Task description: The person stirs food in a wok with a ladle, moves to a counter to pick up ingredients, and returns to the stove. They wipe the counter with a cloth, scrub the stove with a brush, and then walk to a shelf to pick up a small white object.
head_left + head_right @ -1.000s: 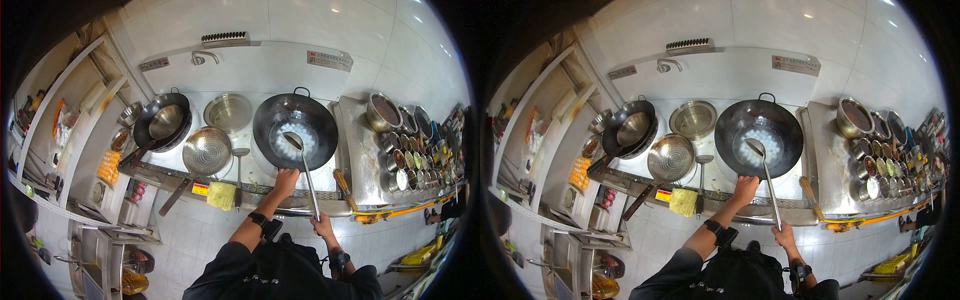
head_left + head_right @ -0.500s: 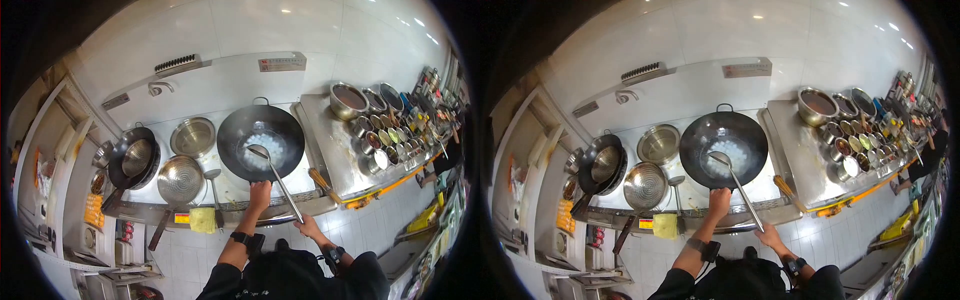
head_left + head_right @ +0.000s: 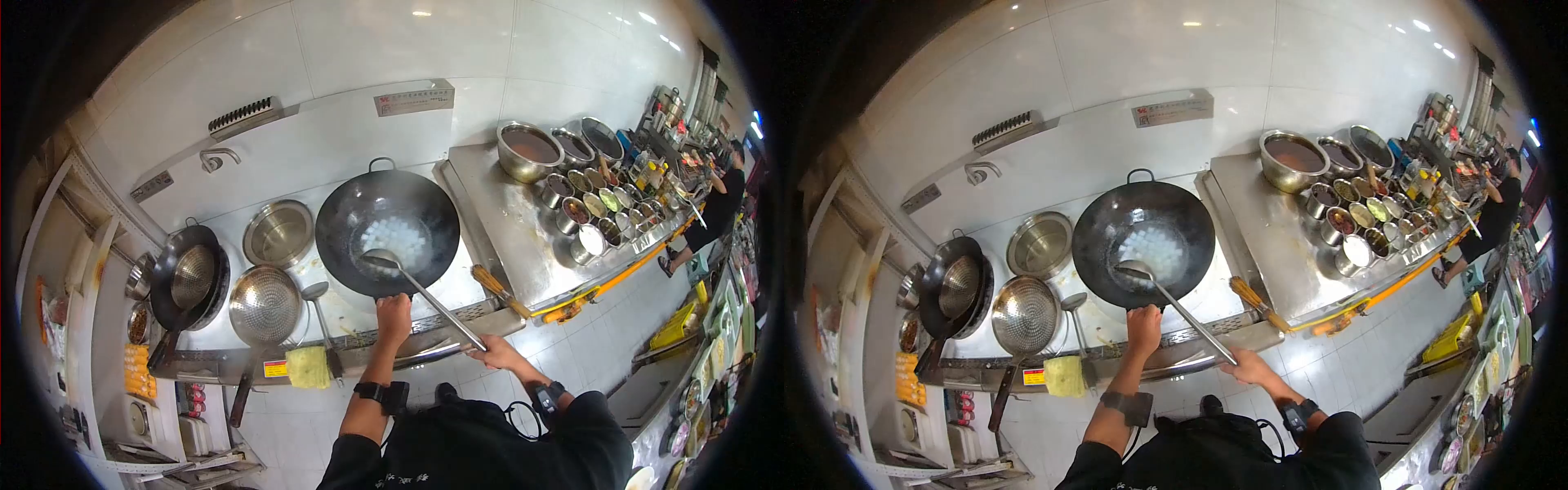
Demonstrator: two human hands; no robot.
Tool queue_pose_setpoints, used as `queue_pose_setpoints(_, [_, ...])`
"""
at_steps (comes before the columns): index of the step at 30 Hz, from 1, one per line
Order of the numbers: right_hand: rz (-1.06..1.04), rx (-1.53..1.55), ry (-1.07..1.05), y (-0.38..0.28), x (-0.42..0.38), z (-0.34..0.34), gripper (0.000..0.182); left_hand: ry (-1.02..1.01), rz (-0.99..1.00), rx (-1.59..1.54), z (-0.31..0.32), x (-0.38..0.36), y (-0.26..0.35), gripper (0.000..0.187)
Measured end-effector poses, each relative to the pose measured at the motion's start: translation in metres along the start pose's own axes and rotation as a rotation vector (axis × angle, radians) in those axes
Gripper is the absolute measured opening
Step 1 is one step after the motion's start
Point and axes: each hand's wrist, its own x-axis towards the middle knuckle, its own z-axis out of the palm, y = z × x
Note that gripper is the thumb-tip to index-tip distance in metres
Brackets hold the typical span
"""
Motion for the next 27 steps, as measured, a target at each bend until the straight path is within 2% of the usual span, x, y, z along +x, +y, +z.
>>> queue_pose_setpoints(3, [-0.059,-0.105,-0.026,-0.011,-0.018,-0.036,0.025,-0.029,-0.004,-0.006,-0.006,-0.002,0.003,0.008])
queue_pose_setpoints(4, [-0.063,-0.240,-0.033,-0.010,-0.020,-0.048,0.028,-0.040,0.000,-0.013,-0.007,-0.001,0.003,0.008])
queue_pose_setpoints(7, [-0.253,-0.454,0.094,-0.011,-0.029,-0.071,0.037,-0.056,-0.026,0.003,-0.005,-0.001,0.002,0.009])
queue_pose_setpoints(10, [-0.278,-0.558,0.172,-0.025,-0.026,-0.081,0.034,0.014,0.004,-0.013,0.000,-0.002,0.000,0.008])
queue_pose_setpoints(13, [-0.227,-0.702,0.240,-0.049,-0.012,-0.076,0.032,-0.064,-0.021,-0.019,-0.003,-0.001,0.000,0.009])
queue_pose_setpoints(14, [-0.123,-0.728,0.183,-0.059,-0.004,-0.074,0.030,-0.058,-0.017,-0.025,-0.005,-0.002,-0.001,0.009])
queue_pose_setpoints(18, [-0.106,-0.785,0.237,-0.064,0.038,-0.047,0.029,-0.055,-0.002,-0.047,-0.004,-0.001,-0.002,0.009])
queue_pose_setpoints(24, [-0.223,-0.608,0.444,-0.034,0.091,0.016,0.029,-0.050,0.007,-0.049,-0.006,-0.002,0.000,0.009])
queue_pose_setpoints(27, [-0.264,-0.429,0.434,-0.017,0.089,0.030,0.029,-0.054,0.019,-0.052,-0.005,-0.002,-0.003,0.008])
